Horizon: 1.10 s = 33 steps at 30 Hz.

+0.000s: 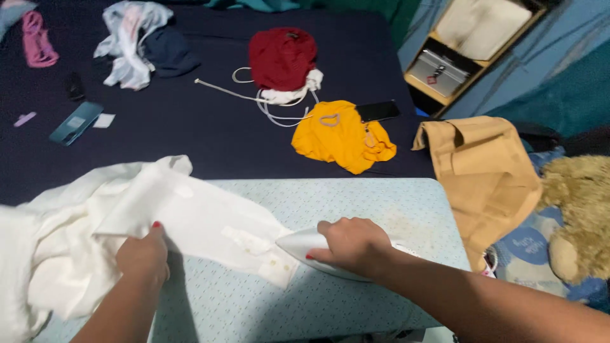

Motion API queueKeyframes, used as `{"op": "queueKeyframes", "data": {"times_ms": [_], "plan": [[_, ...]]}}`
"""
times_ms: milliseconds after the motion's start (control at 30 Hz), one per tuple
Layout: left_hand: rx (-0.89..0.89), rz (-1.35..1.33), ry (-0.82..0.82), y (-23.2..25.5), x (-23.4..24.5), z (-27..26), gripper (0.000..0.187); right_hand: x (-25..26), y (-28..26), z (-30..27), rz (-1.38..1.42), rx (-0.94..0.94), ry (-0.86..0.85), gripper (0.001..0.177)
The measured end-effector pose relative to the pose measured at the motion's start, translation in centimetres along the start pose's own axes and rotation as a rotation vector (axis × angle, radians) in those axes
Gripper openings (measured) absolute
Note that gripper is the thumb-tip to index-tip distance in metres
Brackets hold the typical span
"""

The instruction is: Ironing a white long-sleeved shirt on an ironing board.

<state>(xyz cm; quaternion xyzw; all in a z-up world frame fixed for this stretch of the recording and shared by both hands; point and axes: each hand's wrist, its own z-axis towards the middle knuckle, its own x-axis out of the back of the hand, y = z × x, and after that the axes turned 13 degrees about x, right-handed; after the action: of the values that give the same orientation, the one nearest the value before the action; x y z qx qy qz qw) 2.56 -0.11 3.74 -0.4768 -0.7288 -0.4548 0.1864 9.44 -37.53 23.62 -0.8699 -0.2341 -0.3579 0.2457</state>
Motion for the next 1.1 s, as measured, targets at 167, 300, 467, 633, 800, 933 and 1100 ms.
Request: {"op": "queueKeyframes", "data": {"times_ms": [167,300,467,633,800,933,1100], "plan": [[0.044,-0.112,-0.066,1.5,1.6,-3.1,0.056,0.4,-2.1,1.5,-0.046,0.069,0.090,0.059],[0.105,-0.180,-0.159,3.1,2.5,-5.1,0.050,0.3,-2.0,1.5,-0.008,0.040,0.061,0.060],[0.074,-0.181,-0.120,1.8,1.4,-3.6,0.051,0.5,-0.2,-0.4,-0.015,-0.068,0.004,0.065],[0.022,-0.128,-0.066,1.8,1.6,-4.1,0.061,-0.9,4.2,-2.4,0.102,-0.240,0.173,0.058],[0.149,-0.392,-0.214,3.1,1.4,-3.7,0.053,-1.4,1.1,-2.5,0.077,-0.066,0.119,0.063],[0.348,-0.729,-0.282,4.2,2.2,-4.8,0.047,-0.2,-3.4,-1.2,-0.016,0.060,0.035,0.068],[0.307,-0.685,-0.312,4.0,3.2,-4.3,0.051,0.5,-4.8,1.6,0.047,0.063,0.108,0.063]]}}
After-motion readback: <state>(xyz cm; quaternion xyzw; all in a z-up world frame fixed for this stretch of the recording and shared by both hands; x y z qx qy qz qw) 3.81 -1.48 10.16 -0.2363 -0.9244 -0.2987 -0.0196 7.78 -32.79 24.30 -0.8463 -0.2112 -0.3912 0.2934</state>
